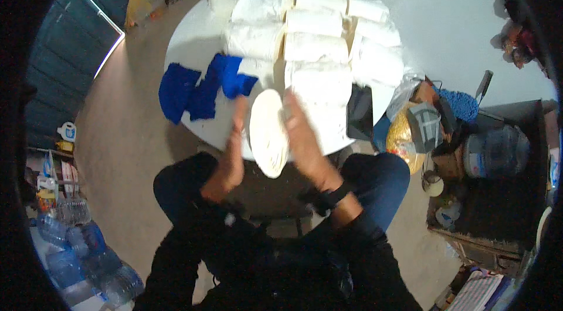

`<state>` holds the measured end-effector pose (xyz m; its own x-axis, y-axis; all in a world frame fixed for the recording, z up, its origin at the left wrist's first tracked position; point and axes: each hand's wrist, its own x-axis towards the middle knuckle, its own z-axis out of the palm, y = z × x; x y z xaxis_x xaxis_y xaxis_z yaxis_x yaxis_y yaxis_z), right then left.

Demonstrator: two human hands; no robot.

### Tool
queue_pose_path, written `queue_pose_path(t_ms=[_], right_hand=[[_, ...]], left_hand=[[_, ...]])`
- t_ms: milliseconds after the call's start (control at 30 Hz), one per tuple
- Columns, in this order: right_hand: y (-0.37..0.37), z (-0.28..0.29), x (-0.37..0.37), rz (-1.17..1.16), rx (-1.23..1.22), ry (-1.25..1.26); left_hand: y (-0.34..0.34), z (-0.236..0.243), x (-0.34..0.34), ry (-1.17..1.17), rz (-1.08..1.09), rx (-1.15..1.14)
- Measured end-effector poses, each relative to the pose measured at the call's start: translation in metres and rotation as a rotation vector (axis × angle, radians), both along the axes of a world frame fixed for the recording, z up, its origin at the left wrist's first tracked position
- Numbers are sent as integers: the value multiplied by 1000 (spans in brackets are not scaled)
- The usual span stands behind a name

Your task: The person shapes a white dough-like material into a round, layered disc by hand. They repeatedly press, fold, and smooth the material, then place it on a table with other similar discs.

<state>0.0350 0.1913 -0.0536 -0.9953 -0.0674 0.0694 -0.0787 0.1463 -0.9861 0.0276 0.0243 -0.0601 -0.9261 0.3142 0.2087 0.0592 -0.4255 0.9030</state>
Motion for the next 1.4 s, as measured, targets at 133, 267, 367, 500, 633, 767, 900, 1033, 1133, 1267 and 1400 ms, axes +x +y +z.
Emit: queue_pose_path(t_ms=[133, 267, 367, 500, 633, 767, 900, 1033, 1133, 1267, 1400], right_hand=[[-2, -6, -1, 14, 325, 100], [7, -17, 9, 142, 64, 107], [14, -9, 31, 90, 124, 132], [12, -5, 63, 149, 524, 114], [18, -33, 59, -82, 230, 167], [40, -45, 36, -62, 143, 111], [55, 5, 22, -50, 133, 248], [34, 35, 6, -431, -211, 85], [-8, 23, 10, -75, 369, 201], [6, 14, 1, -54, 30, 123], [-5, -1, -4, -41, 441, 311]], left_hand=[[-3, 0, 0, 100, 150, -290], [-2, -16, -1, 242, 51, -397], [-8, -17, -20, 76, 15, -68], [-14, -7, -53, 176, -107, -363], [-13, -13, -48, -33, -275, -500], [-27, -21, -15, 57, 11, -312], [-40, -3, -12, 286, 349, -457], [-13, 17, -17, 113, 76, 38], [12, 12, -3, 95, 126, -708], [-5, 13, 2, -52, 100, -147], [8, -2, 1, 171, 257, -743]])
